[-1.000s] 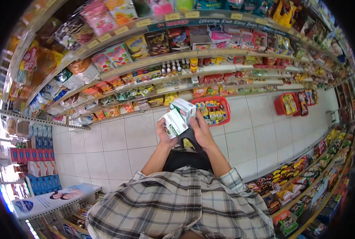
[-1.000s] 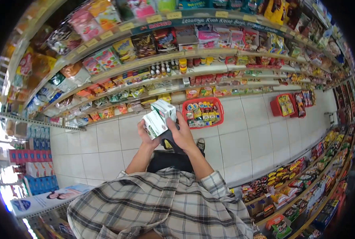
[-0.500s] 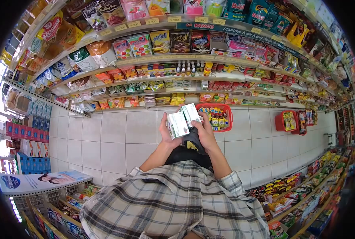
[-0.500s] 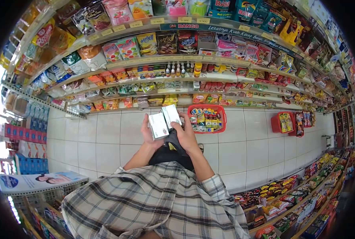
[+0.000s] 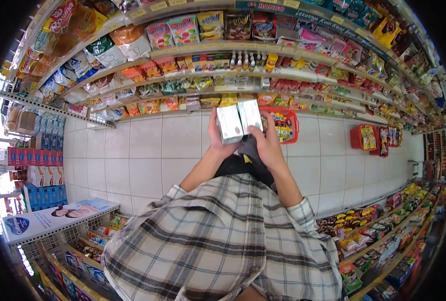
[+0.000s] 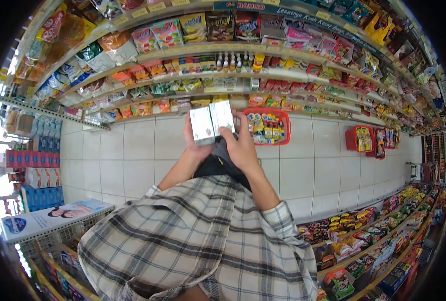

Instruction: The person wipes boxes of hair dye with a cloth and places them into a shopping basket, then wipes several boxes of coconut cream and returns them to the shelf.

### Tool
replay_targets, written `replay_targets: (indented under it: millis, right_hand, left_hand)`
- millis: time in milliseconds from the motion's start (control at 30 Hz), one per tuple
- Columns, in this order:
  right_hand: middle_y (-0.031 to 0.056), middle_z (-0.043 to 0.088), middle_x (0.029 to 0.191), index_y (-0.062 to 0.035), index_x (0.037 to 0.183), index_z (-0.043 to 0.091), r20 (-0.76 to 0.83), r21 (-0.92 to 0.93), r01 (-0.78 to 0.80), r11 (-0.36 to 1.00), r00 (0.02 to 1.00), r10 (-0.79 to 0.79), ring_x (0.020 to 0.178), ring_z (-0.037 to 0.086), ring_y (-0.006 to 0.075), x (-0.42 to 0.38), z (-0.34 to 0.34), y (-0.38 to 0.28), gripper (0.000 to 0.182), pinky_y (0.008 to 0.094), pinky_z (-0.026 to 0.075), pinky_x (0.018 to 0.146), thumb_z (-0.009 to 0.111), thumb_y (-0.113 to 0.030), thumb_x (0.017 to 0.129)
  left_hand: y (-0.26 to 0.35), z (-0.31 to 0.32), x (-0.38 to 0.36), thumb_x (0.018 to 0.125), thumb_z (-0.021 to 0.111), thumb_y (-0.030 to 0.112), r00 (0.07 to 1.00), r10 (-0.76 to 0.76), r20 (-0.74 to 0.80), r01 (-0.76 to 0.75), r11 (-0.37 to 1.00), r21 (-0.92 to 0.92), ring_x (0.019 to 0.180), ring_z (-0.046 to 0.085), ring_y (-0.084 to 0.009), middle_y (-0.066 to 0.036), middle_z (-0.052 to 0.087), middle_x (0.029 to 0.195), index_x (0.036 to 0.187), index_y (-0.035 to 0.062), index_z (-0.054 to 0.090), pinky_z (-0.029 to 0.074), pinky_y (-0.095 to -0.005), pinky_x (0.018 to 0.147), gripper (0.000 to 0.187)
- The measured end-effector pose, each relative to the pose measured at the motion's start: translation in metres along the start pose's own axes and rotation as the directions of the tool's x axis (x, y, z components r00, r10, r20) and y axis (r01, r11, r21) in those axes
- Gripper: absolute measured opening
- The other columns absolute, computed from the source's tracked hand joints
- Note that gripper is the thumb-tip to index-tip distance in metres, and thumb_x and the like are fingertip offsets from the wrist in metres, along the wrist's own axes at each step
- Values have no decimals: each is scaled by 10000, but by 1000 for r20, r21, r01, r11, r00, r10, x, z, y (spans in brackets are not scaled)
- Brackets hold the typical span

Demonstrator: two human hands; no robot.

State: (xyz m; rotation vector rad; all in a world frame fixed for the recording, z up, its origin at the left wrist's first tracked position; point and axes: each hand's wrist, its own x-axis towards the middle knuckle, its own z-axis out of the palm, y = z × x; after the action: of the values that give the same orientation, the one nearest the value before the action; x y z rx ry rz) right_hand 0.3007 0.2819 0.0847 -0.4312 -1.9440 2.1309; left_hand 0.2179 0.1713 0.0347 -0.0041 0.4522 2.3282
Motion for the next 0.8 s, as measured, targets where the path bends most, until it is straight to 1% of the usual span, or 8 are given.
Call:
replay_targets:
  millis: [133,233,333,500,567,667,700,800]
  right_hand:
    - [215,578,1214,13,1311,363,-12,-166,-21,986,1000,19,1134,572,265,-3,2,-4,526,335,408,972,593,-221,900]
    - [230,594,1194,23,1314,375,-44,-262,-65,963,997,56,1133,585,308,-14,7,-20,549,360,422,958,591,-268,901]
    - [258,620,1125,2,1345,380,-18,-403,30,915,999,-41,1062,614,369,-11,5,-21,583,386,451,910,566,-342,914]
    - [223,656,992,13,1111,558,-66,-591,-110,799,994,88,894,647,327,-15,-19,-44,437,363,478,801,593,-373,908]
    - [180,641,927,2,1042,577,-194,-420,43,906,972,-136,824,622,286,-15,-33,-53,374,341,472,761,599,-347,911]
    - [119,603,874,-22,966,592,-316,-200,456,867,808,-497,783,573,230,-14,-26,-82,285,308,453,742,621,-298,902]
    - [100,587,864,-31,945,595,-354,-135,602,787,712,-606,780,556,212,-13,-19,-90,255,297,444,743,630,-280,897]
    - [107,588,939,-42,902,592,-103,-344,610,714,731,-675,883,556,244,-9,7,-82,205,348,432,824,661,-229,856]
  left_hand:
    - [7,-10,2,863,198,754,997,-65,47,65,998,8,1300,434,-372,-227,396,1442,1434,-28,315,334,-493,1095,975]
    - [12,-8,-4,824,225,812,989,-146,8,146,989,-16,1283,453,-359,-194,433,1423,1427,28,361,348,-505,1072,999]
    - [17,8,-11,812,256,826,981,-185,-65,185,983,-7,1260,478,-342,-137,498,1378,1399,130,439,341,-536,1051,929]
    - [10,-1,-14,787,321,834,966,-222,132,242,956,-167,1282,438,-389,-162,440,1420,1432,121,382,279,-609,1071,963]
    - [6,-4,-16,787,331,830,931,-211,299,308,893,-329,1298,408,-421,-188,384,1453,1459,108,321,270,-643,1063,987]
    - [3,-5,-22,797,339,817,969,-236,75,242,967,-78,1262,457,-387,-143,465,1394,1437,149,371,282,-687,1024,926]
    - [2,-7,-21,802,343,813,962,-241,131,251,966,-66,1255,471,-361,-134,475,1382,1425,149,385,346,-613,1028,912]
    - [-8,-5,-21,847,315,769,983,-184,20,183,983,31,1270,463,-337,-137,487,1364,1415,119,392,365,-539,1042,867]
